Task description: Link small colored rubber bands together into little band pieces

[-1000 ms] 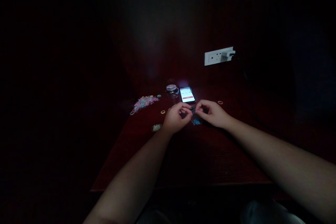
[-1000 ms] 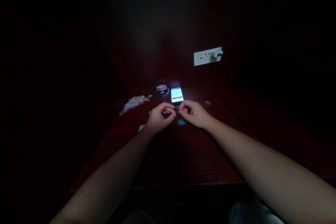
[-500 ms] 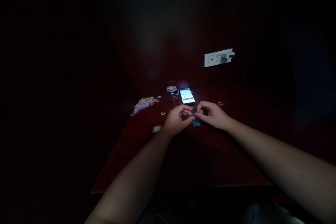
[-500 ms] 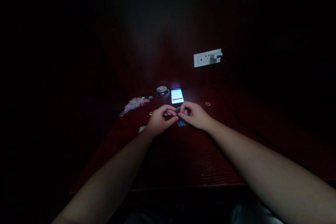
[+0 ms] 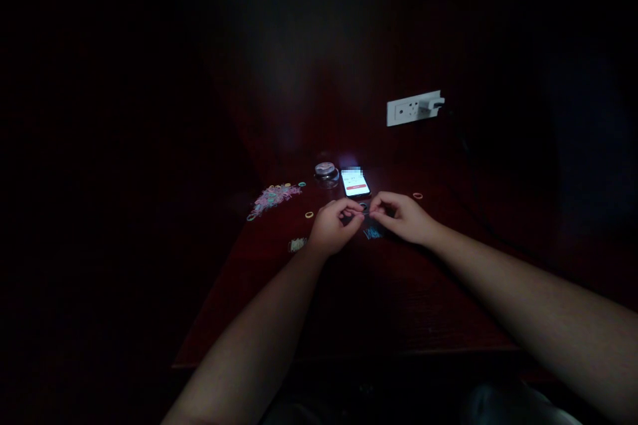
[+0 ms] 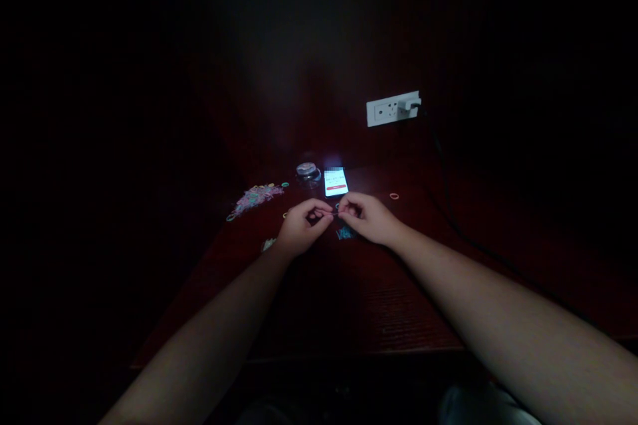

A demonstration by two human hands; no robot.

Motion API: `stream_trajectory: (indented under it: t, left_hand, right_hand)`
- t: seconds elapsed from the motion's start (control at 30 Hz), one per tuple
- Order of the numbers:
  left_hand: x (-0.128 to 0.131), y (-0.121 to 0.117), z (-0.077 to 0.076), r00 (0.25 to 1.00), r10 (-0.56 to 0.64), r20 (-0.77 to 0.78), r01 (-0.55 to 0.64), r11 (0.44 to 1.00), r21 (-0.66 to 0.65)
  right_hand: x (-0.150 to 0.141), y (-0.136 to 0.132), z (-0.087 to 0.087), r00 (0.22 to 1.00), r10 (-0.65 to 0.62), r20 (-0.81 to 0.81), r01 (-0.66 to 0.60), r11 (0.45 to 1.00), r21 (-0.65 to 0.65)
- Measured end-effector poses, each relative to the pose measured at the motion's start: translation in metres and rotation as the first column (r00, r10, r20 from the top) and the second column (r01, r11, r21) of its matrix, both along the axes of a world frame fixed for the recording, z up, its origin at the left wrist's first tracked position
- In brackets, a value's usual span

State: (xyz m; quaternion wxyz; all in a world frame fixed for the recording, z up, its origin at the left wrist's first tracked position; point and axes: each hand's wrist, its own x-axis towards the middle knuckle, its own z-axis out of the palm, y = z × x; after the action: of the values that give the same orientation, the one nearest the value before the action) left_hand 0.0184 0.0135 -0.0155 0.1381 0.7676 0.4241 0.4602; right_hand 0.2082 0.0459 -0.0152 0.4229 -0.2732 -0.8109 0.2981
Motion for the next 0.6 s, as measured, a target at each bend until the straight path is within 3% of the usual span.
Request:
stream_trajectory:
  t: [0.2,0.6]
  left_hand:
    - [-0.0025,0.0,0.0002,0.999,0.027,-0.032,-0.027,1.0,-0.009]
    - [-0.0027,0.0016,-0.0024,0.998,0.05,-0.038,-0.05,0.999,-0.006]
  right_hand:
    - [-0.0002,-0.0009,0.0012,1.0,-0.016,0.008,0.016,0.999,0.03]
    - [0.001,-0.0024,0.0015,1.0,0.017,-0.008,-0.018,0.999,-0.04]
